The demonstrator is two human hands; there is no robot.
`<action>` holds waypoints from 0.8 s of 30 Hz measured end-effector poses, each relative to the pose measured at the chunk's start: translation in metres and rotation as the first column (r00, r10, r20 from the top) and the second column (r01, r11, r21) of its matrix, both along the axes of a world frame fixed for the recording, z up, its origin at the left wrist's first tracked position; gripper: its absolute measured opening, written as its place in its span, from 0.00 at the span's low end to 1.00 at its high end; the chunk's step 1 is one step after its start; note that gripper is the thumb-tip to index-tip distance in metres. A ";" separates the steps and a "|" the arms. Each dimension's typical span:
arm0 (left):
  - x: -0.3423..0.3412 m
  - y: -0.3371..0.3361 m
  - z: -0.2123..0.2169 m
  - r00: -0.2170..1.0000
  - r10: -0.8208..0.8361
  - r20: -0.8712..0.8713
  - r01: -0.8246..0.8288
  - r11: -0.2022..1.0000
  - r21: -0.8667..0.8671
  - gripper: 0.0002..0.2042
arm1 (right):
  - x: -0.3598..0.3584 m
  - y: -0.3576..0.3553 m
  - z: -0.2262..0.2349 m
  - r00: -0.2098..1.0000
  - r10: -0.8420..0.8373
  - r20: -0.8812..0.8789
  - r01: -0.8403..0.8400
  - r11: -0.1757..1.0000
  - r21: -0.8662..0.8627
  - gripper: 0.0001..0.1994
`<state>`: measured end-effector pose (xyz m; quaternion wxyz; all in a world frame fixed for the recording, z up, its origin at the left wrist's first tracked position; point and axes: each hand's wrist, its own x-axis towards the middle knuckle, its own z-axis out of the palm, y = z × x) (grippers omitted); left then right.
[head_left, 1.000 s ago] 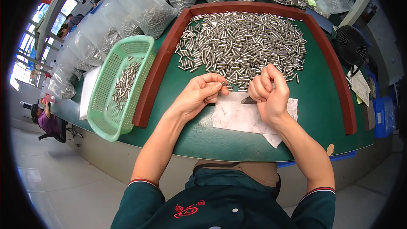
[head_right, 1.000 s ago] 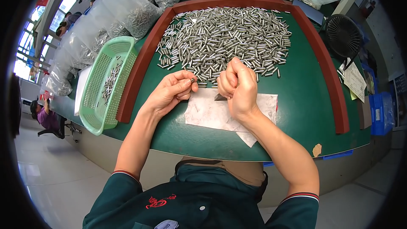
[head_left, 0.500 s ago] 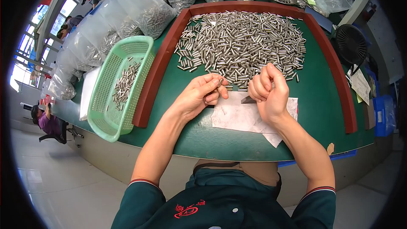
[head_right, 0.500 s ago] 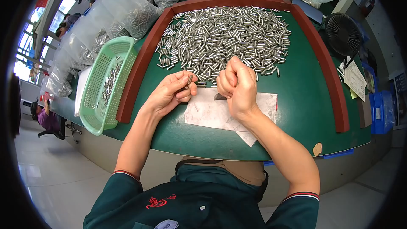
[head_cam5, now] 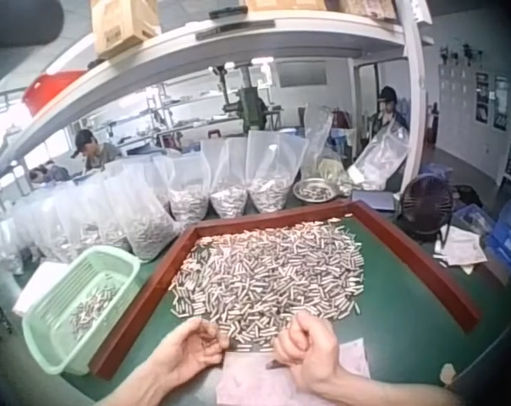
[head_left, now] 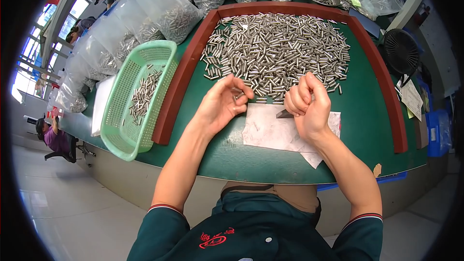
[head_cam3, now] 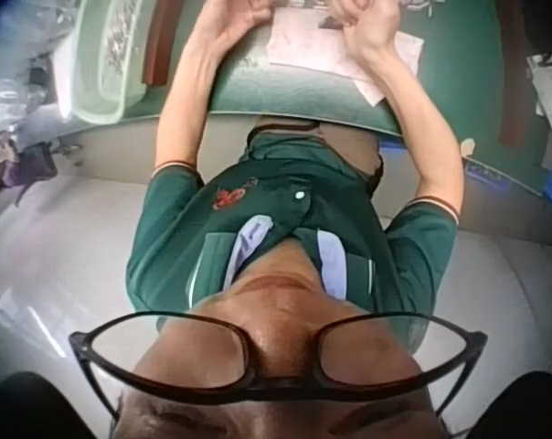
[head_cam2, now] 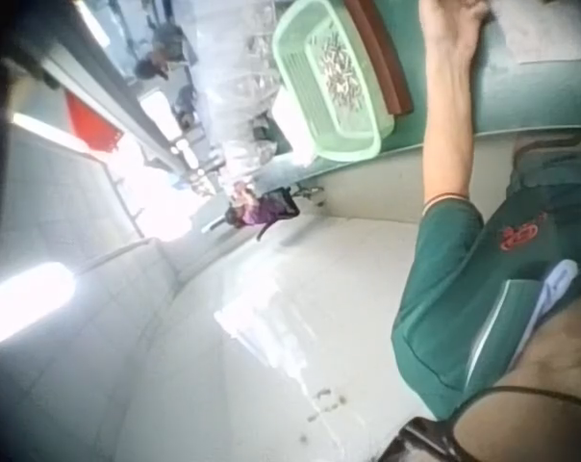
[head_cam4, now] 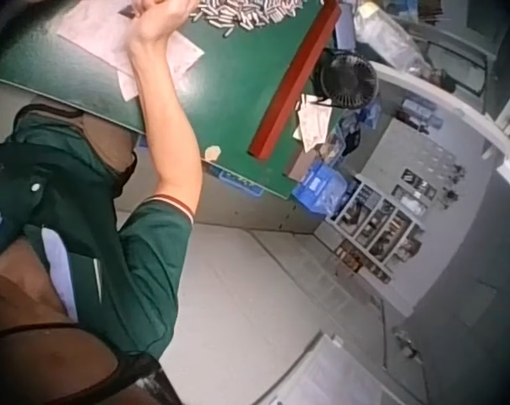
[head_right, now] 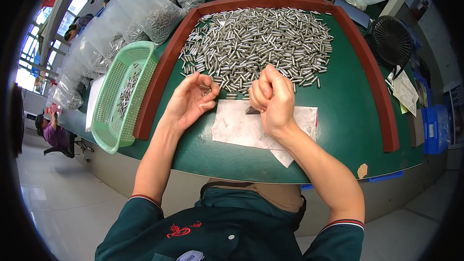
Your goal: The person is inspecting and cleaning small cylindrical metal parts using a hand tool and a cloth at a workbench.
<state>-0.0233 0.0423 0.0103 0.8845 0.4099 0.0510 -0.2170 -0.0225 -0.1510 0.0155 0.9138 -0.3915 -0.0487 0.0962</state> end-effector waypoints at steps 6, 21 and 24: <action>0.007 0.008 -0.011 0.916 0.189 0.354 -0.374 0.723 0.581 0.15 | 0.000 0.000 -0.001 1.000 0.015 0.019 -0.015 1.000 -0.026 0.20; 0.010 0.000 -0.007 0.864 0.026 0.503 -0.472 0.388 0.792 0.08 | 0.002 0.000 -0.001 1.000 -0.017 0.008 0.017 1.000 0.008 0.19; 0.011 0.013 -0.008 0.986 0.079 0.145 -0.106 0.977 0.187 0.02 | 0.002 -0.001 -0.002 1.000 -0.015 0.004 0.015 1.000 0.018 0.19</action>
